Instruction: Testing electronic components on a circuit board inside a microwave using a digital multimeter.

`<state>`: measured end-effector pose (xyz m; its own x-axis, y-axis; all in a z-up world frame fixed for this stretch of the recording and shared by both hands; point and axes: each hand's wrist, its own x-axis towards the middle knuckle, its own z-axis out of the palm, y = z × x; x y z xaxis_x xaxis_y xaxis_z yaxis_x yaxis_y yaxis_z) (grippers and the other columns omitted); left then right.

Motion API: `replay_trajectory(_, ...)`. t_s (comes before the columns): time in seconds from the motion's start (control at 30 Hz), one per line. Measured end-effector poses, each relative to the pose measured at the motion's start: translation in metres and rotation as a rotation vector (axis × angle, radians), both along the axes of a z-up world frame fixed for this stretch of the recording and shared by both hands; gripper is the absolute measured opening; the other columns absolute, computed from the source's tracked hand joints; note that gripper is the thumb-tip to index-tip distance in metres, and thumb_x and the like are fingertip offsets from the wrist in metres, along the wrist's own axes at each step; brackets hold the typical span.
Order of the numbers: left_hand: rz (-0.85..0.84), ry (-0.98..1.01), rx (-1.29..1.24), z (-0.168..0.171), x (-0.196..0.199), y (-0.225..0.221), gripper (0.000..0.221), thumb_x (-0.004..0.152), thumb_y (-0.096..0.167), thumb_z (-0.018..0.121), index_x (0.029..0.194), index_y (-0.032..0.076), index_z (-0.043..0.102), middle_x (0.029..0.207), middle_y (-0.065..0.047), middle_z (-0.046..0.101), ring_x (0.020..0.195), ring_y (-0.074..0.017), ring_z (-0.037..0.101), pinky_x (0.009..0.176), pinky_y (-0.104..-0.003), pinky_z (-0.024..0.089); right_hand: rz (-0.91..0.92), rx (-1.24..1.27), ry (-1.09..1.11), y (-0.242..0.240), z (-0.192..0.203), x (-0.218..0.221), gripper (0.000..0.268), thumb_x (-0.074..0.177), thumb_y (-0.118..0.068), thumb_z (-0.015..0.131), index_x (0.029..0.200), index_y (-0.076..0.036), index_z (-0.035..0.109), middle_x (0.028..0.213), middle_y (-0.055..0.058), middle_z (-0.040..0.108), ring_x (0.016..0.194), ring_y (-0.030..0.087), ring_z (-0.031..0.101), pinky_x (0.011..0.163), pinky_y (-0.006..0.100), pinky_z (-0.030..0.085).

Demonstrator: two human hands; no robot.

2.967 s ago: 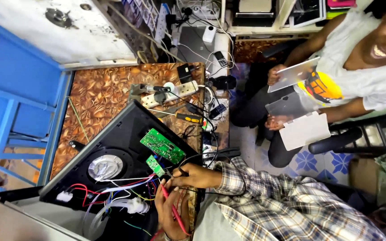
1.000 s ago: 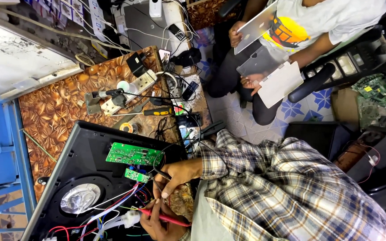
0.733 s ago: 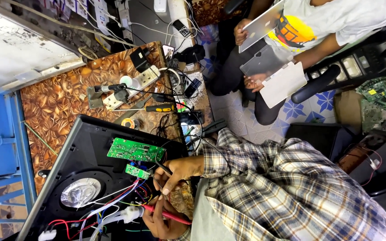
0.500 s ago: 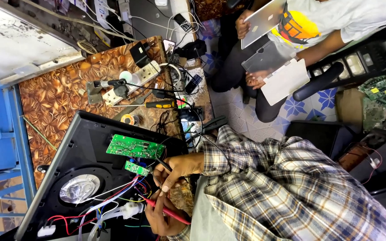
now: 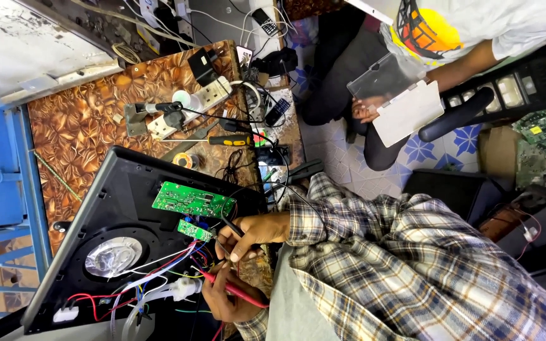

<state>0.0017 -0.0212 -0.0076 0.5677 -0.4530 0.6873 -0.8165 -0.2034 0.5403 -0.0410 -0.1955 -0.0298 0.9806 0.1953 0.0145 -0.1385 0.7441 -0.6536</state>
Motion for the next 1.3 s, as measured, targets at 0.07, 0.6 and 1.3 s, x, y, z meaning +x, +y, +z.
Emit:
replay_trajectory(0.07,-0.001,-0.007,0.011,-0.002,0.000,-0.001,0.028,0.081,-0.003,0.054,0.105,0.001,0.068,0.100,-0.020,0.070,0.094,-0.0337,0.070,0.083,-0.043,0.061,0.016,0.025,-0.001,-0.001,-0.002,0.002,0.026,0.094,-0.015,0.073,0.114,-0.003,0.062,0.088,0.005,0.063,0.056,0.007,0.046,0.050,0.021,0.040)
replay_trajectory(0.6,0.013,0.006,-0.024,-0.009,0.023,0.009,0.006,0.103,-0.002,0.065,0.105,0.002,0.068,0.092,-0.017,0.068,0.086,-0.0258,0.066,0.079,-0.036,0.060,0.016,-0.004,0.045,-0.013,0.007,0.000,0.027,0.094,-0.015,0.069,0.118,-0.003,0.070,0.076,0.001,0.056,0.056,0.008,0.044,0.053,0.020,0.037)
replay_trajectory(1.3,0.061,0.427,-0.139,0.008,0.001,0.006,0.041,0.096,0.000,0.072,0.133,0.001,0.054,0.104,-0.021,0.069,0.092,-0.0269,0.072,0.083,-0.034,0.064,-0.126,-0.220,0.100,-0.003,0.007,0.003,0.022,0.093,-0.025,0.074,0.102,-0.005,0.073,0.068,-0.001,0.059,0.051,0.006,0.047,0.047,0.019,0.037)
